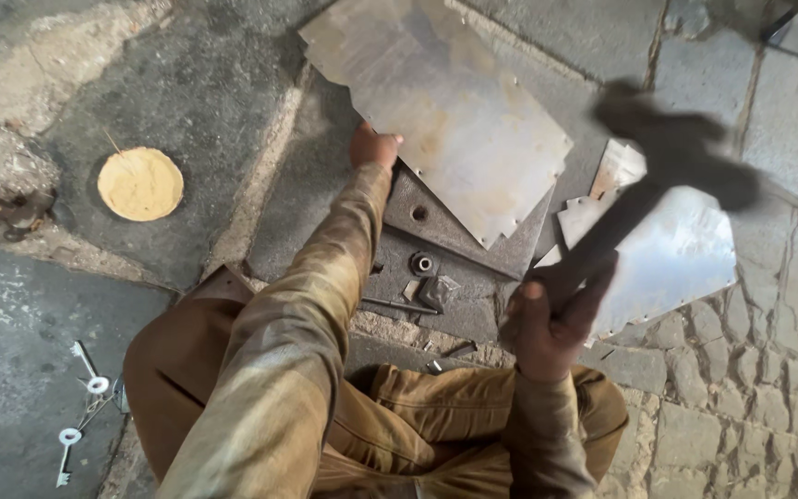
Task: The person sits on a stone floor and uses a hammer and a metal punch to drive holes into rectangular metal sheets. They repeatedly position the punch on the sheet, strike it with the hammer, and move to the next spot, working through a stack of similar sheets.
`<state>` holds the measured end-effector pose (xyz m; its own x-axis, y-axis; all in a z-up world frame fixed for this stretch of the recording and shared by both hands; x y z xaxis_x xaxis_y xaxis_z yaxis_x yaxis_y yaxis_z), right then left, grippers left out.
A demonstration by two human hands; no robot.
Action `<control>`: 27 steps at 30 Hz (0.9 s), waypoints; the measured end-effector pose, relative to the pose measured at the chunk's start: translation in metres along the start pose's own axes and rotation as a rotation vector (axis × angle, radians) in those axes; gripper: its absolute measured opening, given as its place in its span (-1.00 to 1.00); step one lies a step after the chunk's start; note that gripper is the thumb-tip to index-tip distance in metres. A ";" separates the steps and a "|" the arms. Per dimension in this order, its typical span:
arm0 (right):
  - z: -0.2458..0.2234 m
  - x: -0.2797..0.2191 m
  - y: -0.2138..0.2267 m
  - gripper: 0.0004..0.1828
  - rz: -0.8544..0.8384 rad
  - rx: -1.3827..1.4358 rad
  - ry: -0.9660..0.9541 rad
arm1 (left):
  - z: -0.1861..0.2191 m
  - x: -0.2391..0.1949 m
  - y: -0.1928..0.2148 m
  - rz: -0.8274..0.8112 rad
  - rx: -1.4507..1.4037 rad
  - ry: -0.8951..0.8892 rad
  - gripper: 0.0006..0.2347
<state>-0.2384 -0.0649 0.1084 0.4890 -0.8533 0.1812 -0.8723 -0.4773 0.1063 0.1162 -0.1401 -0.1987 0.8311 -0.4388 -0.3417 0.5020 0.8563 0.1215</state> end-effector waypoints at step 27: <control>0.091 -0.038 -0.023 -0.11 -0.001 -0.384 -0.648 | 0.059 0.062 0.060 0.224 -0.017 -0.311 -0.45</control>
<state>-0.2375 -0.0410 0.0098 0.2862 -0.8623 -0.4178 -0.7508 -0.4727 0.4613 0.2120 -0.1315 -0.1573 0.9540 -0.2998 -0.0086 0.2978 0.9436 0.1447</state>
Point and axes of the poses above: each hand's wrist, its own x-axis towards the middle knuckle, its own y-axis out of the back of the hand, z = x × y, the point moved 9 cm from there along x, towards the middle knuckle, and after that the axes turned 9 degrees about -y, right-handed, at the moved point
